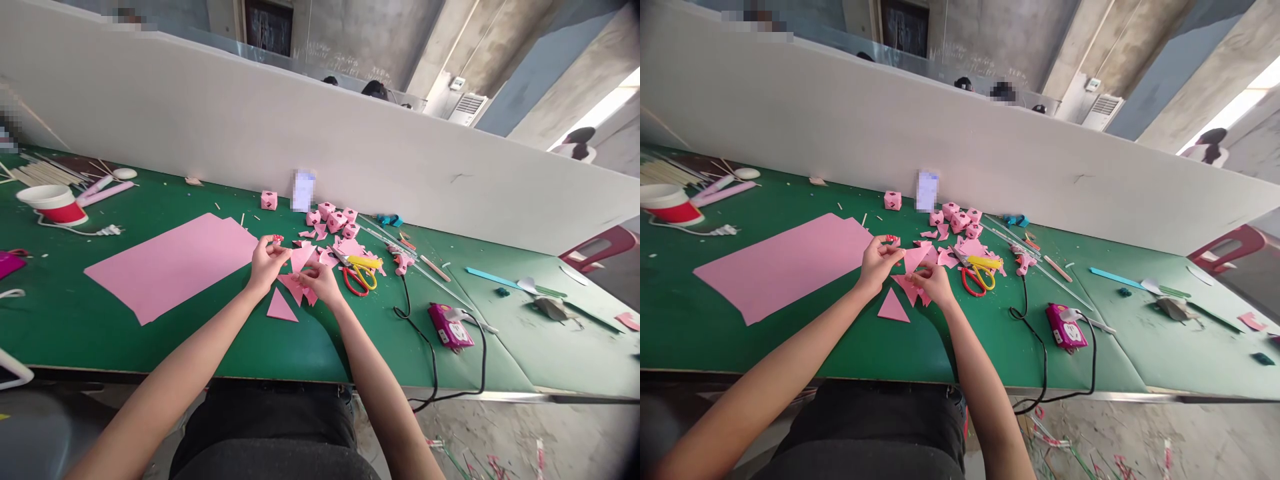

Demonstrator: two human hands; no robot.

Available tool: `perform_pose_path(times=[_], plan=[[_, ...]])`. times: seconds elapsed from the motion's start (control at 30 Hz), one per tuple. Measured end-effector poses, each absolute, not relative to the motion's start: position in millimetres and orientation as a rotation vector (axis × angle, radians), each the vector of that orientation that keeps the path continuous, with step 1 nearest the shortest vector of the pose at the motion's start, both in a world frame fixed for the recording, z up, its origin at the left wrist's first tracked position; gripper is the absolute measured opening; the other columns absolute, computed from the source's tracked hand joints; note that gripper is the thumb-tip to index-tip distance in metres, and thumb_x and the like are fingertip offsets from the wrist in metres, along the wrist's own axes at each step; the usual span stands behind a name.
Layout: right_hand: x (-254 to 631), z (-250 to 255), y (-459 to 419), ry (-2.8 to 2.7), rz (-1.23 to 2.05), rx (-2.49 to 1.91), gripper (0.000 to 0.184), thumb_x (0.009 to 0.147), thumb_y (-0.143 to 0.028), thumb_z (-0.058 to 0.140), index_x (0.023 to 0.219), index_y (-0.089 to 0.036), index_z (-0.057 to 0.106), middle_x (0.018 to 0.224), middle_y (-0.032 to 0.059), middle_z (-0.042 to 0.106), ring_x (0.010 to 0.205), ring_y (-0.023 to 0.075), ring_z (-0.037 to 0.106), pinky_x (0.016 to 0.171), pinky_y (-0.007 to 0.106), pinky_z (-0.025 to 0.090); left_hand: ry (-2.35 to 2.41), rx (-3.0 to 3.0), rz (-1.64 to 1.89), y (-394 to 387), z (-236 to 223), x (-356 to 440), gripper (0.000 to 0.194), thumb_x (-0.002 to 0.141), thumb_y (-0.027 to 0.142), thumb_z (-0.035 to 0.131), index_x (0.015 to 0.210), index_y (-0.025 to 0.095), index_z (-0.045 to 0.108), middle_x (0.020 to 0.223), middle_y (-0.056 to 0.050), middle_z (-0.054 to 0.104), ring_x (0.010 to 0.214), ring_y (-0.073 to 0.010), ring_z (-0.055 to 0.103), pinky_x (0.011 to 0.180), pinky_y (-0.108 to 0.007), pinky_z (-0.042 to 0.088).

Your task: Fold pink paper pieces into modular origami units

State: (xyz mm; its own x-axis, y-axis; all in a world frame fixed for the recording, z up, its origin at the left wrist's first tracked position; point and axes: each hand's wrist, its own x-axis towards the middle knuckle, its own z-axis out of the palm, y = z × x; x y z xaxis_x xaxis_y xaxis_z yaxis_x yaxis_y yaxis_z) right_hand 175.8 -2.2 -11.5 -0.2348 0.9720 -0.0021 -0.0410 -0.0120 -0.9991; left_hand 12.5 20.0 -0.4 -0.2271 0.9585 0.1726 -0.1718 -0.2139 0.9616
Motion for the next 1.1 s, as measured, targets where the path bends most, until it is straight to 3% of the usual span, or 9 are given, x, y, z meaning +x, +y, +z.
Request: perform_pose_path(times=[0.53, 0.77, 0.97, 1.1], plan=[[174, -7, -7, -1.361, 1.438, -1.010, 0.060, 0.060, -0.051, 0.094, 0.103, -0.019, 0.068, 0.073, -0.0008, 0.076, 0.063, 0.0163, 0.069, 0.063, 0.030, 0.055, 1.122, 1.080, 1.606, 20, -1, 12, 0.051, 0.066, 0.032, 0.082, 0.106, 0.022, 0.052, 0.076, 0.002, 0.069, 0.064, -0.0146, 0.066, 0.060, -0.027, 0.053], [173, -8, -6, -1.368, 1.391, -1.030, 0.059, 0.059, -0.047, 0.094, 0.103, -0.021, 0.064, 0.064, -0.0036, 0.073, 0.056, 0.0143, 0.064, 0.060, 0.029, 0.052, 1.111, 1.068, 1.627, 15, 4, 13, 0.061, 0.068, 0.028, 0.080, 0.118, 0.024, 0.046, 0.078, 0.003, 0.066, 0.075, -0.0172, 0.070, 0.062, -0.026, 0.055], [174, -7, -5, -1.261, 1.183, -1.067, 0.061, 0.067, -0.047, 0.089, 0.117, -0.020, 0.068, 0.080, 0.0015, 0.078, 0.071, 0.0182, 0.071, 0.067, 0.031, 0.057, 1.120, 0.946, 1.639, 15, 11, 9, 0.056, 0.072, 0.023, 0.078, 0.119, 0.021, 0.048, 0.082, 0.001, 0.068, 0.076, -0.0170, 0.072, 0.057, -0.023, 0.052], [179, -8, 0, -1.141, 0.984, -1.118, 0.050, 0.073, -0.049, 0.083, 0.112, -0.020, 0.070, 0.086, 0.0041, 0.076, 0.082, 0.0211, 0.072, 0.071, 0.032, 0.058, 1.136, 0.946, 1.513, 14, 10, 13, 0.052, 0.072, 0.021, 0.074, 0.118, 0.021, 0.048, 0.083, 0.001, 0.069, 0.076, -0.0172, 0.074, 0.055, -0.022, 0.051]])
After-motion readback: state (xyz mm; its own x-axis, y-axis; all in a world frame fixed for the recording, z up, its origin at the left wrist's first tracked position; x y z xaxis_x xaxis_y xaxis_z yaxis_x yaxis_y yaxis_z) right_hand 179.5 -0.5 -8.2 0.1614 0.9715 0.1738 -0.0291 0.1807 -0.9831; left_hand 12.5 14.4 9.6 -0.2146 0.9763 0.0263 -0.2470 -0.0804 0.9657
